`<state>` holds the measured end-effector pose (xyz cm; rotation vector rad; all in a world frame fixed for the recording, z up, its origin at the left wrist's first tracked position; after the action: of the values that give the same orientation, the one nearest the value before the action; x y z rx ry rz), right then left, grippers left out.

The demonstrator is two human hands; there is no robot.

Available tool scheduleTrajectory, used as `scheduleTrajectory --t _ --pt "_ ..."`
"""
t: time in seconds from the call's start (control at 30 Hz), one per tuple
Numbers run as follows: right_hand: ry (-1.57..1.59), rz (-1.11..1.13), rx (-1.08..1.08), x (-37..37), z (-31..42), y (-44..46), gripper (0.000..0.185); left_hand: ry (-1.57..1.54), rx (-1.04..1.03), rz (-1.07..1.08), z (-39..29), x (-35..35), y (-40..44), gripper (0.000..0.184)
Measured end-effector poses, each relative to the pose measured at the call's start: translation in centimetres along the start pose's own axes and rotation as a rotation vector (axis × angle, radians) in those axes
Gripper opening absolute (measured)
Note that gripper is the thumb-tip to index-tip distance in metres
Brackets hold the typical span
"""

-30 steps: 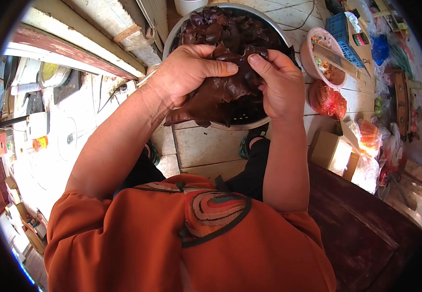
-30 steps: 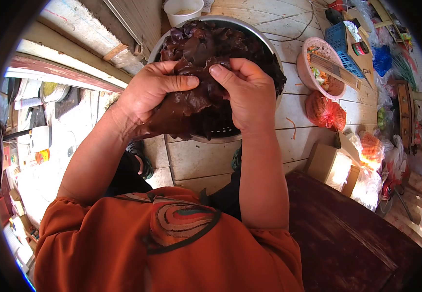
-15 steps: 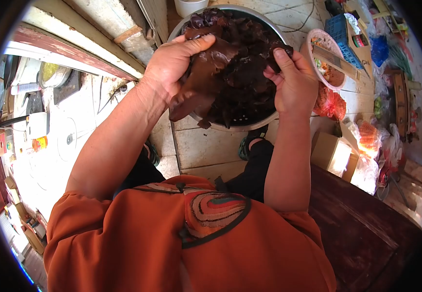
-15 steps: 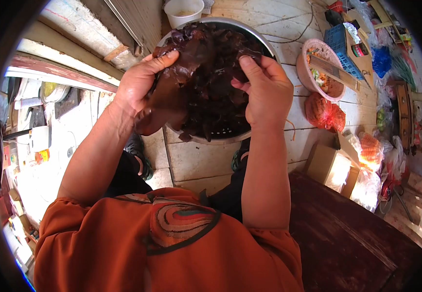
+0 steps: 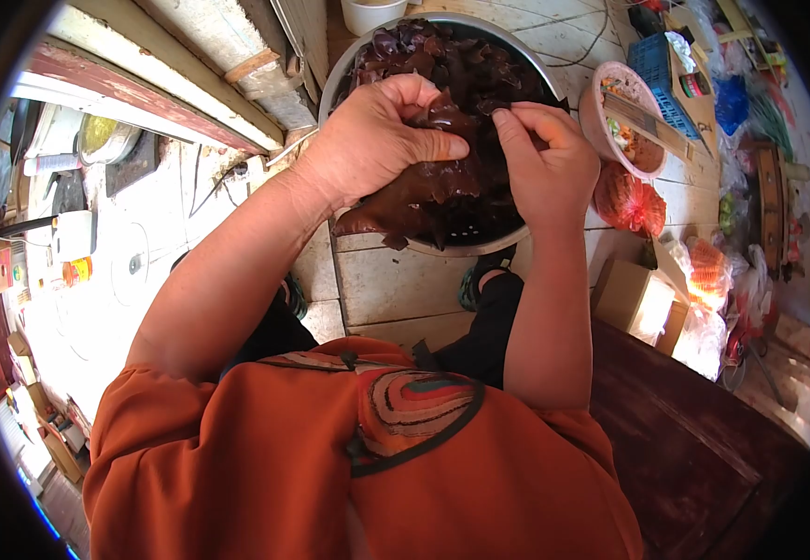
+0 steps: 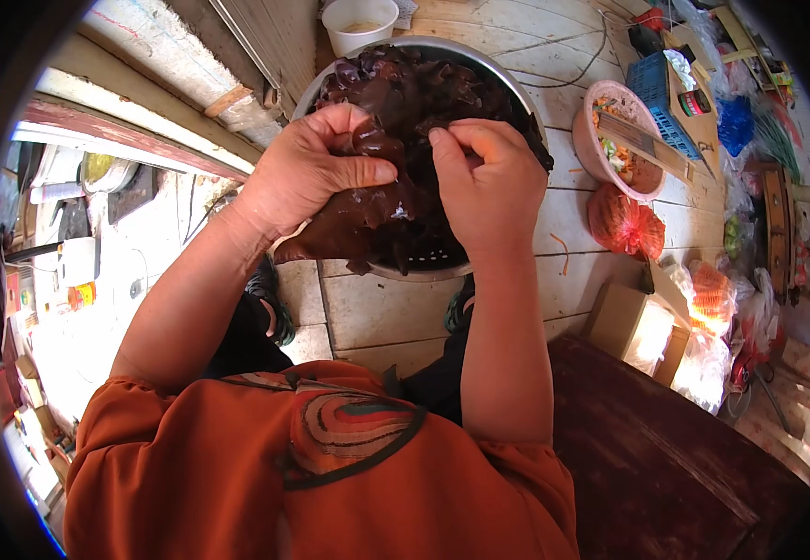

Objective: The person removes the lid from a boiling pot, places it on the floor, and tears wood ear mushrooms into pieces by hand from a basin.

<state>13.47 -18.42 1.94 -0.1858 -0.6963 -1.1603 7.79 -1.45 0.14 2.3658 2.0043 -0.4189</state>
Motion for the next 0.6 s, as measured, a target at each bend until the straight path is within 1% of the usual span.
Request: scheduleTrajectory --t 0.03,0.1,0.13,0.2,0.23,0.3,0.33,0.37,0.47,0.53,0.57,0.6 --pt "0.0 0.0 -0.001 -0.1 -0.1 0.0 0.017 0.0 0.0 0.0 0.1 -0.1 0.0 0.028" --pt "-0.037 -0.021 0.049 -0.4 -0.4 0.1 0.018 0.171 -0.003 -0.004 0.2 -0.4 0.1 0.028" --pt "-0.038 -0.021 0.048 -0.5 -0.4 0.2 0.018 0.208 -0.007 -0.008 0.2 -0.5 0.2 0.034" --pt "0.055 -0.052 -0.035 -0.6 -0.5 0.2 0.021 0.23 0.001 0.003 0.0 -0.7 0.3 0.036" --pt "0.056 -0.05 -0.034 -0.4 -0.2 0.1 0.021 0.252 0.01 0.013 -0.1 -0.8 0.2 0.038" --pt "0.446 0.116 -0.135 0.0 0.6 -0.4 0.024 0.265 0.007 0.015 -0.2 -0.9 0.1 0.04" --pt "0.512 0.238 -0.153 -0.1 0.8 -0.7 0.024 0.28 0.002 0.019 -0.2 -0.9 0.1 0.041" --pt "0.56 0.304 -0.138 -0.7 0.8 -0.9 0.023 0.279 0.004 0.018 -0.3 -0.9 0.1 0.041" --pt "0.505 0.351 -0.15 -1.1 0.3 -1.2 0.018 0.272 0.065 0.037 -0.2 -0.7 0.2 0.041" --pt "0.543 0.248 -0.123 -1.0 0.0 -0.8 0.013 0.216 0.058 0.143 -0.2 -0.2 0.4 0.031" --pt "0.542 0.246 -0.122 -1.0 -0.1 -0.8 0.013 0.216 0.056 0.144 -0.4 0.1 0.4 0.031" --pt "0.59 0.244 -0.164 -0.9 -0.3 -0.7 0.013 0.182 0.101 0.17 -0.6 0.4 0.4 0.025"
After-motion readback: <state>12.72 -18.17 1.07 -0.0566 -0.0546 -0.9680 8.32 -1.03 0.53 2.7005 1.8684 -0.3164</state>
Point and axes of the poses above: each hand's wrist, its own y-axis towards the middle knuckle, its own x-axis out of the back of the hand, z = x × y, the point moved 2 cm from there along y, towards the middle knuckle, and after that the axes turned 11 degrees about z, right-handed, at the moved point
